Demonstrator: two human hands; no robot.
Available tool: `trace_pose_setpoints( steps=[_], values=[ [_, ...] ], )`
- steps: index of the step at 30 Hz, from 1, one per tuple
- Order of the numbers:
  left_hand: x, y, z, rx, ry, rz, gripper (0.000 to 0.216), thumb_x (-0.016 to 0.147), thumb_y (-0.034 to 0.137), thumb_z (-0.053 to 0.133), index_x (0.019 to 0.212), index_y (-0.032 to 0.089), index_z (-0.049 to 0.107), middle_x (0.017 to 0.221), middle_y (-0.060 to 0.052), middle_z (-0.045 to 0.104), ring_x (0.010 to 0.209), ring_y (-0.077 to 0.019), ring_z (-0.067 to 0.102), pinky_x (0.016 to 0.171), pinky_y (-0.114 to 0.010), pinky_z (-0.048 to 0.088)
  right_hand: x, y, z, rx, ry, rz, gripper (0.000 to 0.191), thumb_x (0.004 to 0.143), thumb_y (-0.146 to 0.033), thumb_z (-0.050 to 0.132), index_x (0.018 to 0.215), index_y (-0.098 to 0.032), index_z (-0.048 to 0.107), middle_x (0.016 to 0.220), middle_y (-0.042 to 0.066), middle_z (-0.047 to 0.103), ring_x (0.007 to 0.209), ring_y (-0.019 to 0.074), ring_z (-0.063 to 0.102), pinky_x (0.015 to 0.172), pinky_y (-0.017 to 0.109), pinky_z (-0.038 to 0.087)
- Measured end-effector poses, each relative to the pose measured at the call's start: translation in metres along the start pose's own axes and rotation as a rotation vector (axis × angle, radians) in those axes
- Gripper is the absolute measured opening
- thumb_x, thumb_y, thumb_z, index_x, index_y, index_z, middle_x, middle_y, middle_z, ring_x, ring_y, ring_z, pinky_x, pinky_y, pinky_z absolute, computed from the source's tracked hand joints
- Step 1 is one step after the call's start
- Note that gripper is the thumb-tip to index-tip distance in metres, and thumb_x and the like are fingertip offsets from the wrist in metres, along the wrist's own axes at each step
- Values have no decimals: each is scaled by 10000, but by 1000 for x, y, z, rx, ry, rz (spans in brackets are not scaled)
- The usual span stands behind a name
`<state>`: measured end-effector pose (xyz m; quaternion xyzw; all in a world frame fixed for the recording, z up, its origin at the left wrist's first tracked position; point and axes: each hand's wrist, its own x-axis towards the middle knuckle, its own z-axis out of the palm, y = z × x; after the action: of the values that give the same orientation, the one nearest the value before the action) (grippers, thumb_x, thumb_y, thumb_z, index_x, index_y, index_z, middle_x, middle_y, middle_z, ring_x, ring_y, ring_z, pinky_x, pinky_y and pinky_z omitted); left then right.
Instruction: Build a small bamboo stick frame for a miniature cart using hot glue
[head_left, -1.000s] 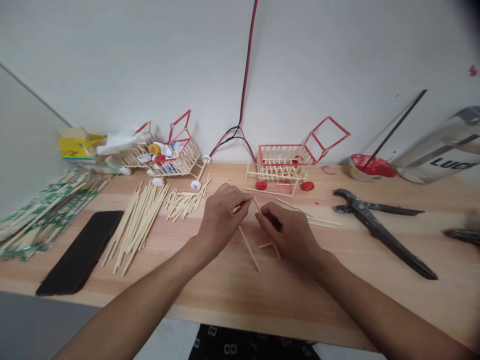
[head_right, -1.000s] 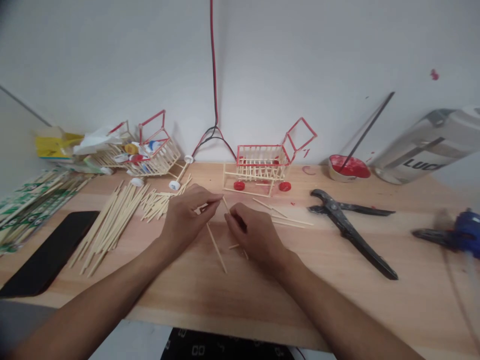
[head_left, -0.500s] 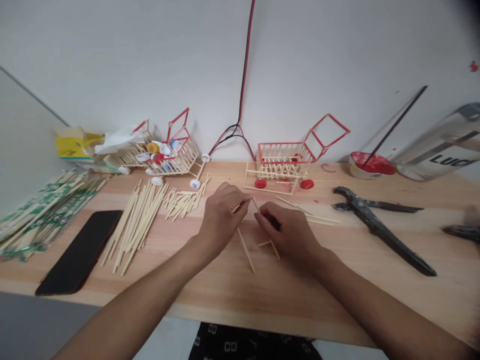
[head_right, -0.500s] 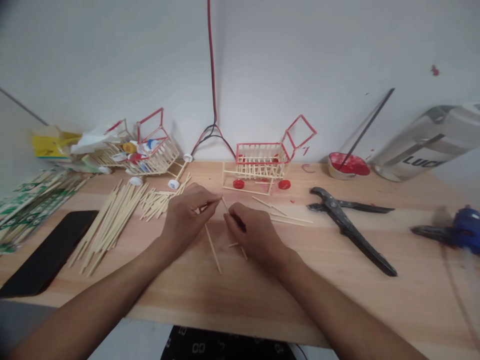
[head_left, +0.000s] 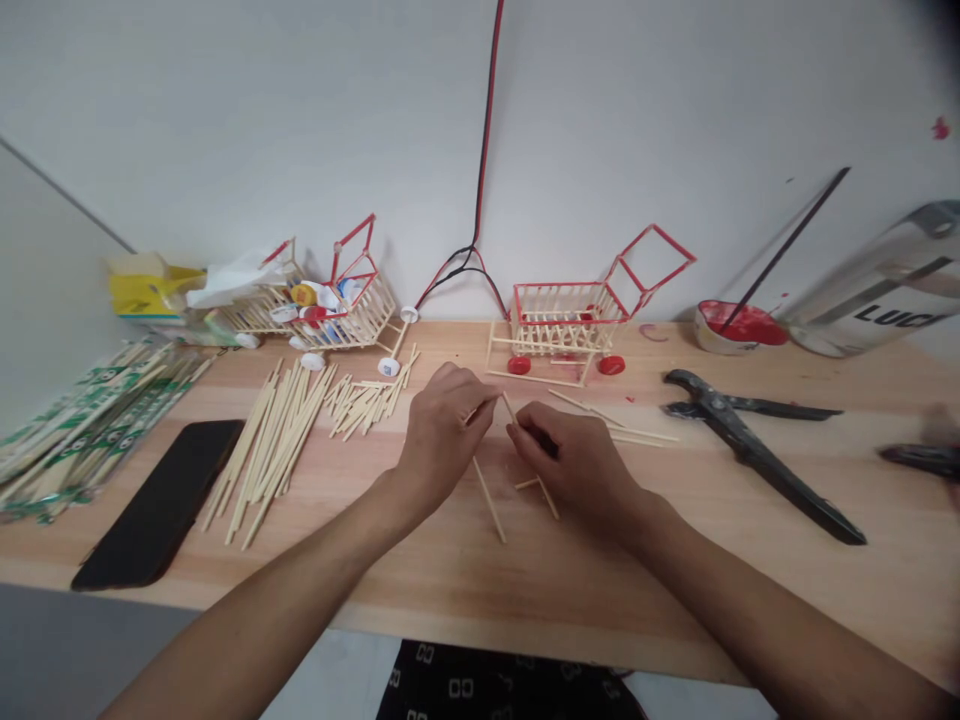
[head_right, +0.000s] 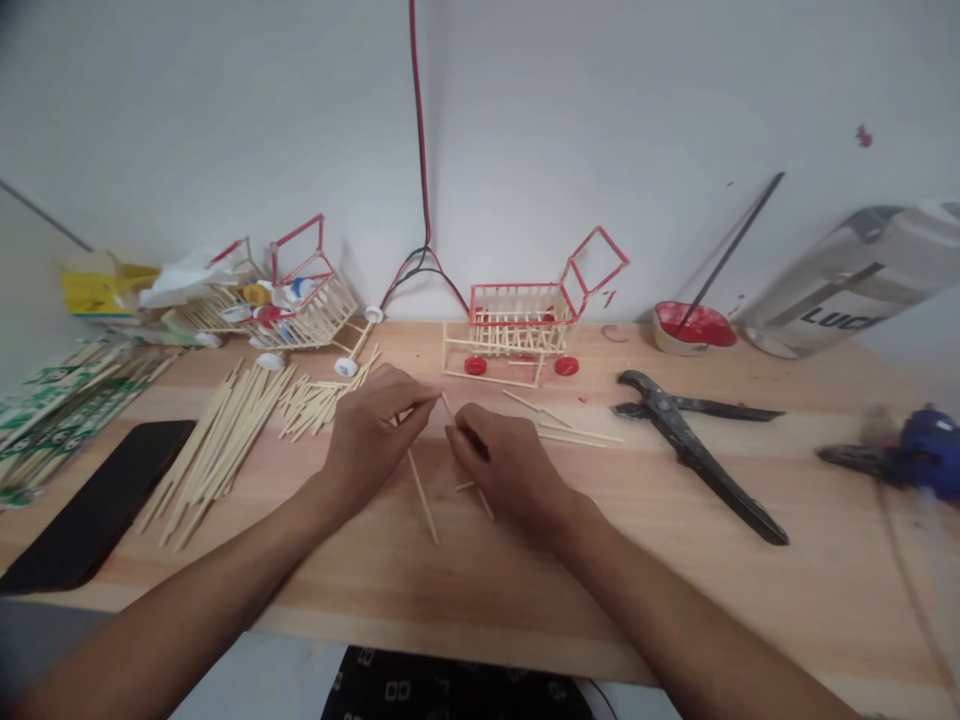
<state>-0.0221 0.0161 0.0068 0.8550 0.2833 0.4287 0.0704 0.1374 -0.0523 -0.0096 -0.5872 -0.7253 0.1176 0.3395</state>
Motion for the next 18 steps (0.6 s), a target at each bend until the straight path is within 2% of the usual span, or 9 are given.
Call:
trace_pose_setpoints(
  steps=[8,10,14,18],
  values=[
    [1,1,0,5,-31,-33,110,828,128,583,808,166,685,704,-20,639,722,-146,567,648,-270,445,2,1,0,0,-3,14,245,885,-296,486,670,-181,465,557,-46,495,505,76,395,525,209,279],
    [2,1,-1,-3,-54,-68,106,824,136,593,861,169,688,730,-21,654,734,-150,581,661,-276,453,3,1,-2,6,-4,37,245,887,-302,482,674,-182,476,560,-44,501,505,79,401,524,214,279],
    [4,-1,-5,-29,-83,-145,274,788,168,659,1061,165,646,807,-28,688,767,-161,606,705,-297,477,5,1,-4,9,-7,81,232,877,-297,489,676,-182,502,558,-38,509,505,87,415,521,221,282],
    [6,-4,-8,-1,-135,-159,403,719,165,725,1107,155,616,959,-66,683,842,-183,610,778,-340,486,6,4,-3,2,-3,81,227,869,-297,492,674,-182,507,552,-36,506,503,90,416,518,223,284]
  ],
)
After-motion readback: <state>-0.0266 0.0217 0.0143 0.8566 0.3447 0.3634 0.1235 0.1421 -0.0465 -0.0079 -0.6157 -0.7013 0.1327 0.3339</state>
